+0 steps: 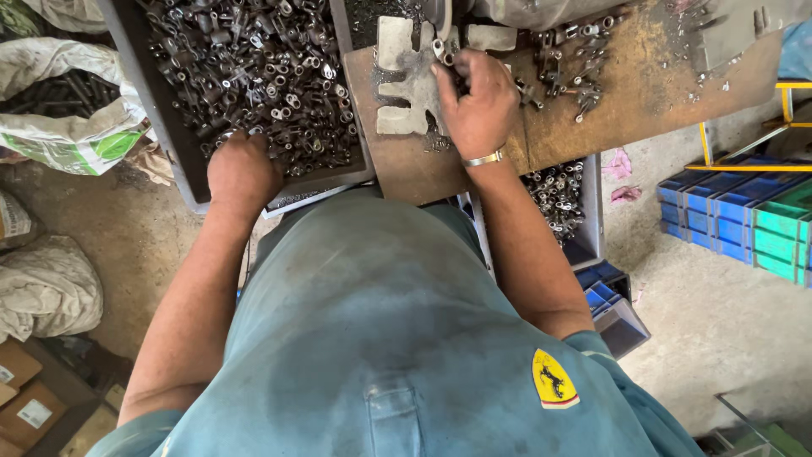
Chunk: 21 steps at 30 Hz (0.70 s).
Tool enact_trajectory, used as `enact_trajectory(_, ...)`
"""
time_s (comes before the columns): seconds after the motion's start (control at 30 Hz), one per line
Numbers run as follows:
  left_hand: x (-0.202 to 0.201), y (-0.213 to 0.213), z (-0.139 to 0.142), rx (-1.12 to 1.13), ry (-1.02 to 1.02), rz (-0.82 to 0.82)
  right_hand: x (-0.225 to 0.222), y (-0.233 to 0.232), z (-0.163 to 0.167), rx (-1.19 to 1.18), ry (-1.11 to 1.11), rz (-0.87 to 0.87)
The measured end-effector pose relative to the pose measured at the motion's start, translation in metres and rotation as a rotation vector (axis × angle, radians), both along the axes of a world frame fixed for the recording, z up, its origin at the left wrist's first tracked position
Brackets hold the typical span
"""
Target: The person picks small metal fittings one at a time from a bin, presses each against a running bench grinder to grind its edge with sparks flying, then places the ground part back into the bin or onto the workbench, repeating this cycle throughout the episode.
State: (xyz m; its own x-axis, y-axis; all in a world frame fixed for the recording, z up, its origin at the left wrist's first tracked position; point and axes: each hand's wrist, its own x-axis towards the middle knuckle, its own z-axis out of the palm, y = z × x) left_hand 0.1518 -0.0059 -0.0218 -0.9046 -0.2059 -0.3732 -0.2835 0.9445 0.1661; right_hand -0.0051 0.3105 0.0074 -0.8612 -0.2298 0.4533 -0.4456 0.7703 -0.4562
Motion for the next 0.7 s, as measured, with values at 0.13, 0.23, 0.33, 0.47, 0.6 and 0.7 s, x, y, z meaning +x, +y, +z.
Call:
enact_trajectory(0.13,-0.004,-0.005,0.0,-0.036,-0.029,0.022,-0.002,0.003,0.003,0.023,-0.004,-0.023)
enact_trajectory(0.23,-0.001,-0.008,-0.001,-0.042,-0.049,-0.017,-0.004,0.008,0.009,0.043,-0.021,-0.008)
enact_trajectory(0.33,0.006,-0.01,-0.003,0.005,0.014,-0.018,-0.012,0.012,0.017,0.042,0.015,0.069)
enact_trajectory(0.47,0.012,-0.011,-0.006,0.075,0.145,-0.009,-0.017,0.009,0.018,-0.015,0.001,0.094)
enact_trajectory(0.6,0.015,0.0,-0.001,0.253,0.389,0.063,-0.011,-0.005,0.006,-0.072,-0.038,0.071)
enact_trajectory(0.7,0.009,0.01,0.015,0.311,0.566,0.07,-0.006,0.0,0.007,-0.068,-0.042,0.106)
